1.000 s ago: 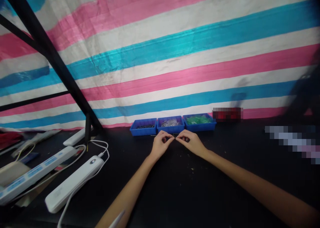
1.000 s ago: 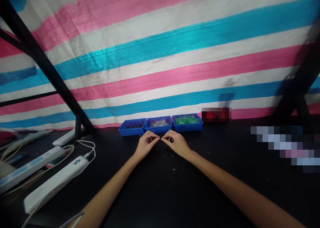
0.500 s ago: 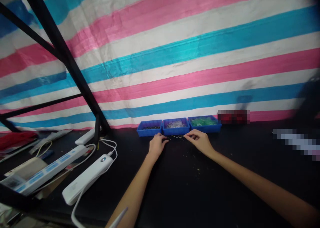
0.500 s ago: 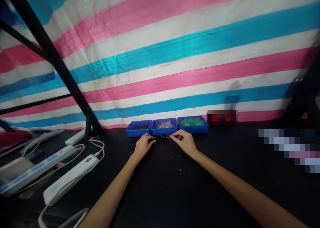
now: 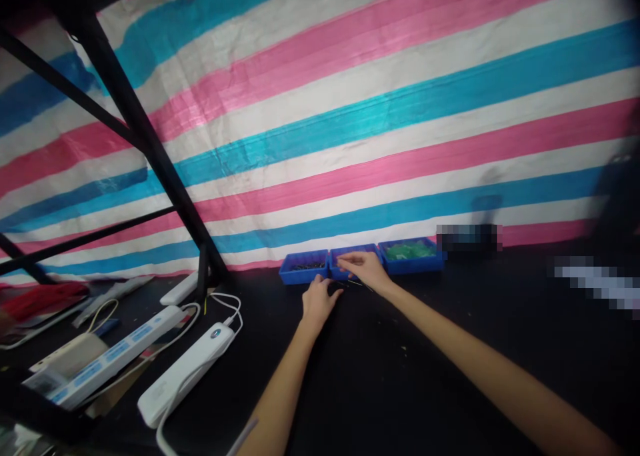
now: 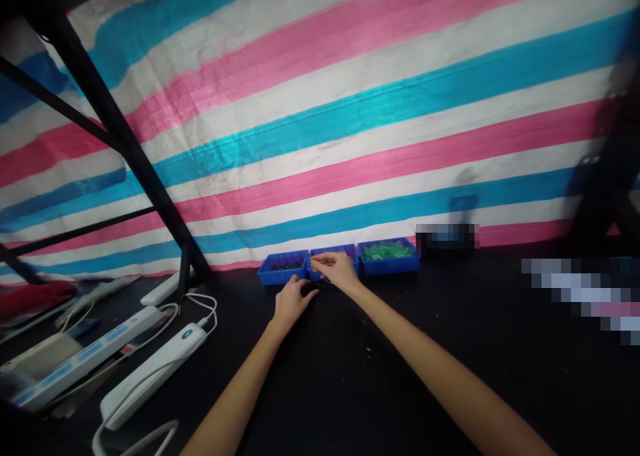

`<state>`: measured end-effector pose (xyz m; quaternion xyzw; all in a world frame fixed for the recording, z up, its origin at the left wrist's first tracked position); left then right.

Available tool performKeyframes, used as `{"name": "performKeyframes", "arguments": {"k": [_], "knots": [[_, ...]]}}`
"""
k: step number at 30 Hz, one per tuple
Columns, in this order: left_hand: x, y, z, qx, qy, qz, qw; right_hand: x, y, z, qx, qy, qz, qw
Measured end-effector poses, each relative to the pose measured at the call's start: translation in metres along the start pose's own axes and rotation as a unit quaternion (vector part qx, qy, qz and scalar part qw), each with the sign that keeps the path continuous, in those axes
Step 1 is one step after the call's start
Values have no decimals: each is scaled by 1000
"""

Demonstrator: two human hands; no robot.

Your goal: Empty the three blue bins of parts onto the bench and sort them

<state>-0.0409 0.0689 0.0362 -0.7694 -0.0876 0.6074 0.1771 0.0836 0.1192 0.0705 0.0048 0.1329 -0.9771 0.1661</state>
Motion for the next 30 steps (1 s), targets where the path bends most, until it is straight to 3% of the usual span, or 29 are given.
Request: {"name": "performKeyframes", "arguments": {"k": [3, 6, 15, 20, 30], "knots": [[1, 0, 5, -1, 12, 14, 1000, 15, -4, 5, 5, -50, 60, 997], [1, -1, 8, -6, 39, 19, 999, 9, 5, 2, 2, -4, 76, 997], [2, -1, 3, -30, 105, 10, 994, -41, 32, -43, 19, 91, 26, 995], [9, -1, -9, 2, 147, 7, 989, -39, 37, -48, 1, 151, 12, 988], [9, -1, -13, 11, 136, -12, 991, -40, 41, -43, -35, 207, -13, 978]]}}
Point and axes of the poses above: each hand's wrist, its own y-axis away from the middle knuckle, its own x-axis out of the palm, z = x × y, the point moved 7 cm from there along -y, towards the middle knuckle, and after that the axes turned 7 degrees about x, right-handed, at the moved point
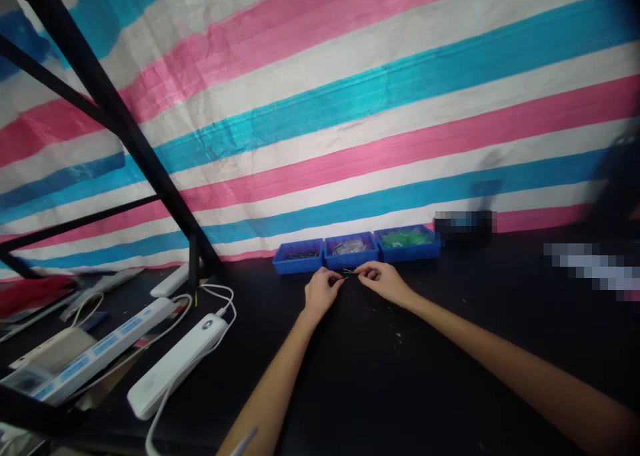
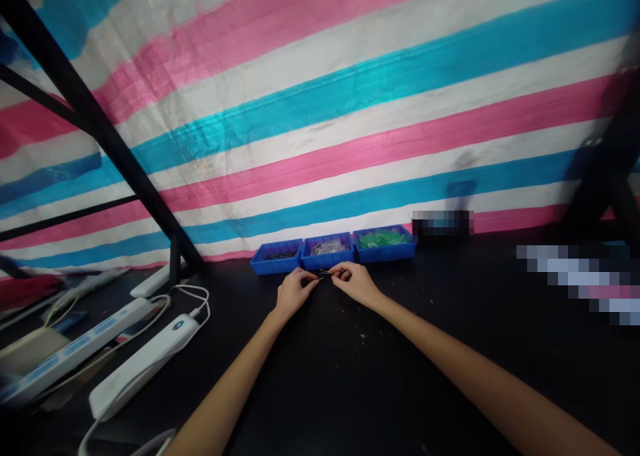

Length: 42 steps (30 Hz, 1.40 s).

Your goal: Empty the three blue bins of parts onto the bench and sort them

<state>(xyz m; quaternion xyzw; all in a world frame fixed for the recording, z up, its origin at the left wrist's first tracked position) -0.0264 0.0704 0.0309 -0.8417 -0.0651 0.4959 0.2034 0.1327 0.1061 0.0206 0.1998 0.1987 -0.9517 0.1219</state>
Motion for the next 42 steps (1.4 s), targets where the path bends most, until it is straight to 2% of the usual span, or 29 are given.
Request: {"name": "performKeyframes", "arguments": {"k": [7, 15, 29, 35, 42], "knots": [[3, -2, 1, -19, 99, -38, 994, 3, 2, 6, -40, 8, 14, 999], [8, -2, -2, -13, 173, -40, 984, 3, 1, 5, -13, -19, 17, 1000], [10, -1, -6, -12, 206, -58, 977, 0, 2, 3, -27, 48, -19, 998], [8, -2, -10, -3, 245, -73, 967, 8, 6, 13, -58, 53, 33, 996], [4, 1, -14, 22, 171, -86, 981, 2, 2, 5, -1, 15, -8, 1000]]}}
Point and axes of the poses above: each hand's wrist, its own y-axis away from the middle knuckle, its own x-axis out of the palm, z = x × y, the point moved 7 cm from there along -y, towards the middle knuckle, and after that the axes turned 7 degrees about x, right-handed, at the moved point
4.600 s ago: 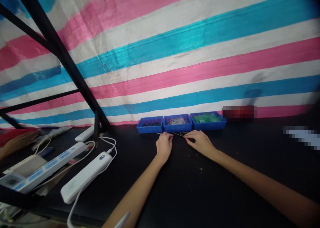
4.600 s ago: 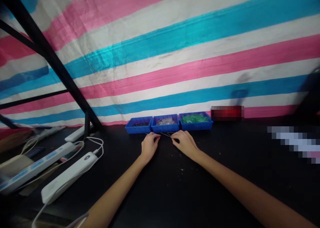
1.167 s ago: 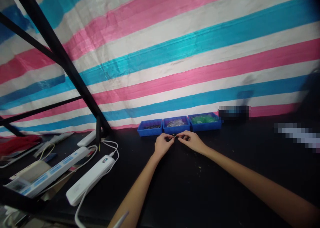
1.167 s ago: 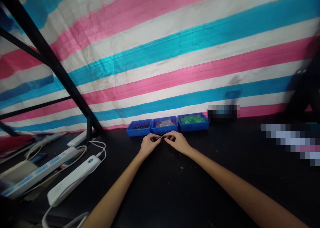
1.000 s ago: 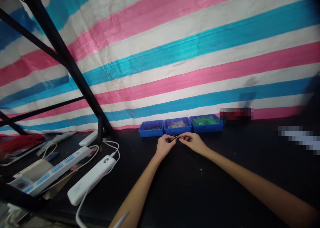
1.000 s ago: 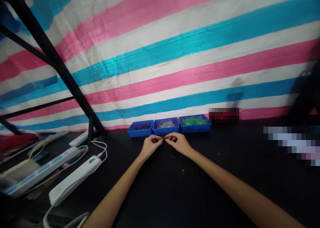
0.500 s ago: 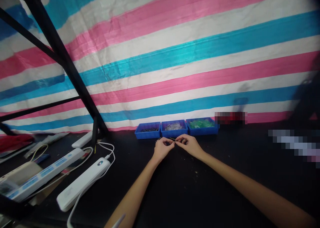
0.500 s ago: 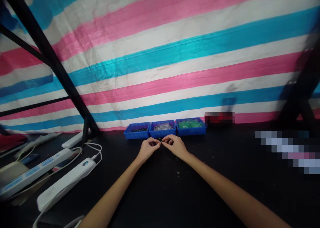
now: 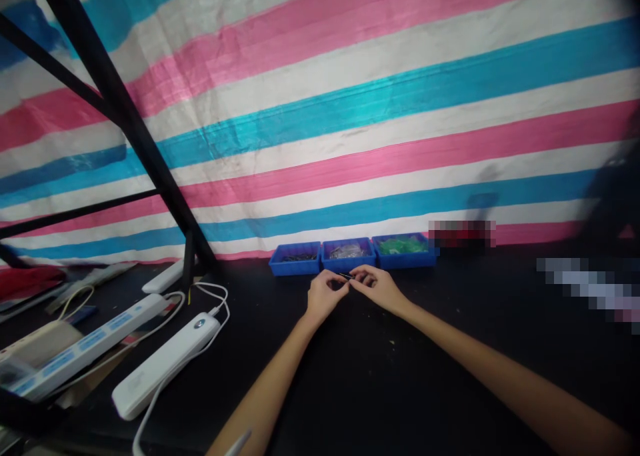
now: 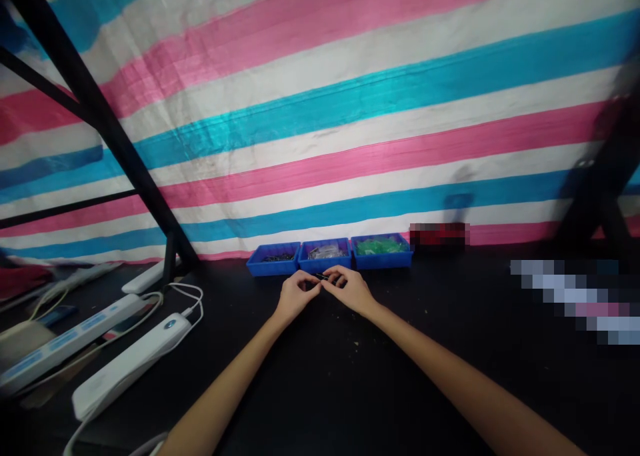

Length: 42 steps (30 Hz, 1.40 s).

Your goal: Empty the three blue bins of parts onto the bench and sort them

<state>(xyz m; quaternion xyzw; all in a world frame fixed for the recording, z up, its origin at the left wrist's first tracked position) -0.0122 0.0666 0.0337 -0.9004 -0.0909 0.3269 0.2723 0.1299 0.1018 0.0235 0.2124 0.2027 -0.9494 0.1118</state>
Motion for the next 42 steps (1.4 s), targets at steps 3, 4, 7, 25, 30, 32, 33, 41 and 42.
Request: {"name": "performKeyframes", "arguments": {"k": [3, 4, 7, 25, 30, 32, 33, 41, 42], "knots": [[3, 0, -3, 22, -8, 12, 1000, -4, 0, 3, -6, -15, -7, 1000], [3, 0, -3, 25, -3, 13, 1000, -6, 0, 4, -6, -19, -9, 1000], [2, -2, -2, 19, 38, 2, 999, -7, 0, 4, 9, -37, -6, 999], [-23, -10, 2, 33, -114, 42, 992, -8, -6, -6, 63, -117, -5, 991], [-32, -9, 20, -3, -250, 85, 964, -19, -8, -7, 85, -132, -43, 987], [-30, -8, 26, -27, -259, 106, 960, -20, -9, -7, 94, -135, -46, 985], [-29, -7, 28, -33, -259, 113, 959, -20, -10, -7, 97, -137, -45, 985], [-41, -9, 20, -56, -307, 57, 948, -3, -34, 24, 111, -184, -25, 976], [-43, -8, 22, -68, -316, 62, 944, 3, -38, 31, 112, -201, -18, 973]]}}
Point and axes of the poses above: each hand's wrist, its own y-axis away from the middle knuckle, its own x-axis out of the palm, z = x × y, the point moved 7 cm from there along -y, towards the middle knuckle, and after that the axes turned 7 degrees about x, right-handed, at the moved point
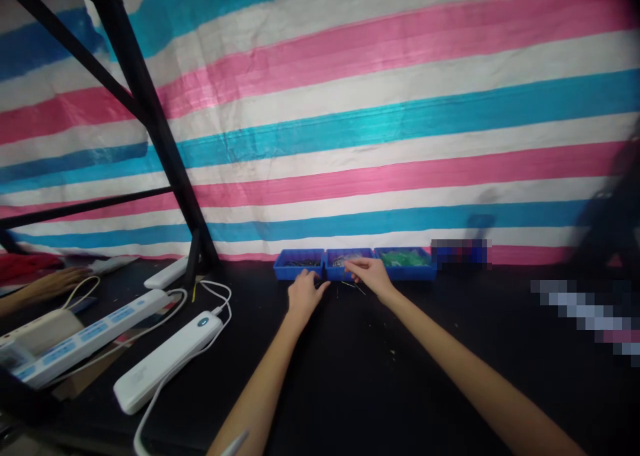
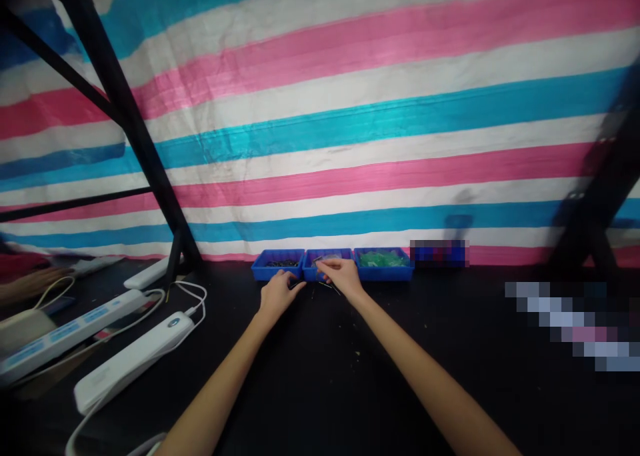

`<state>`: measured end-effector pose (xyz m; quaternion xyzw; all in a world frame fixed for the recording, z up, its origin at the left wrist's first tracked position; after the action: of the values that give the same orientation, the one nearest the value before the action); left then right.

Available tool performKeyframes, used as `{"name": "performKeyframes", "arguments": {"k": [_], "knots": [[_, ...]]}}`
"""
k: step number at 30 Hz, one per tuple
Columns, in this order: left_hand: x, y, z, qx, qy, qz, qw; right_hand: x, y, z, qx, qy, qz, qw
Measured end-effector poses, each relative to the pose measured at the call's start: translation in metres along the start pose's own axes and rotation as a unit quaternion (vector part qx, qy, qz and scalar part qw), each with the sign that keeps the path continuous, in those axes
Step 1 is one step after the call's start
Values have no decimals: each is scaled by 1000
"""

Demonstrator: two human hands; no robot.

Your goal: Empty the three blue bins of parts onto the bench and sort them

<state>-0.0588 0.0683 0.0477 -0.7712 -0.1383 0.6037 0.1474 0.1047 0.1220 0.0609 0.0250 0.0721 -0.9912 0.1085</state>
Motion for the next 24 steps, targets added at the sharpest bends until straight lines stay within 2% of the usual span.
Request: {"name": "performKeyframes", "arguments": {"k": [3, 6, 9, 14, 17, 24], "knots": [[4, 2, 4, -9, -6, 25, 1000, 25, -3, 13, -3, -57, 46, 997], [8, 3, 4, -1, 9, 27, 1000, 36, 1, 14, -18, -60, 86, 994], [12, 3, 3, 5, 31, 18, 999, 28, 9, 0, -36, 7, 99, 994], [11, 1, -4, 12, 95, -8, 995, 0, 21, -22, -87, 115, 59, 988], [11, 0, -12, 36, 166, -36, 985, -4, 24, -29, -92, 126, 53, 986], [23, -2, -18, 51, 280, -41, 958, -1, 21, -39, -78, 80, 63, 992]]}}
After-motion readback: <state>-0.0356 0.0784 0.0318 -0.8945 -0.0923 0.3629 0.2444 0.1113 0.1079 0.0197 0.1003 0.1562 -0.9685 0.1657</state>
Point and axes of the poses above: each hand's wrist, its own y-axis away from the middle knuckle, its own x-axis out of the palm, z = x × y, the point moved 7 cm from there along -y, towards the middle knuckle, and after that the axes turned 7 degrees about x, right-handed, at the moved point
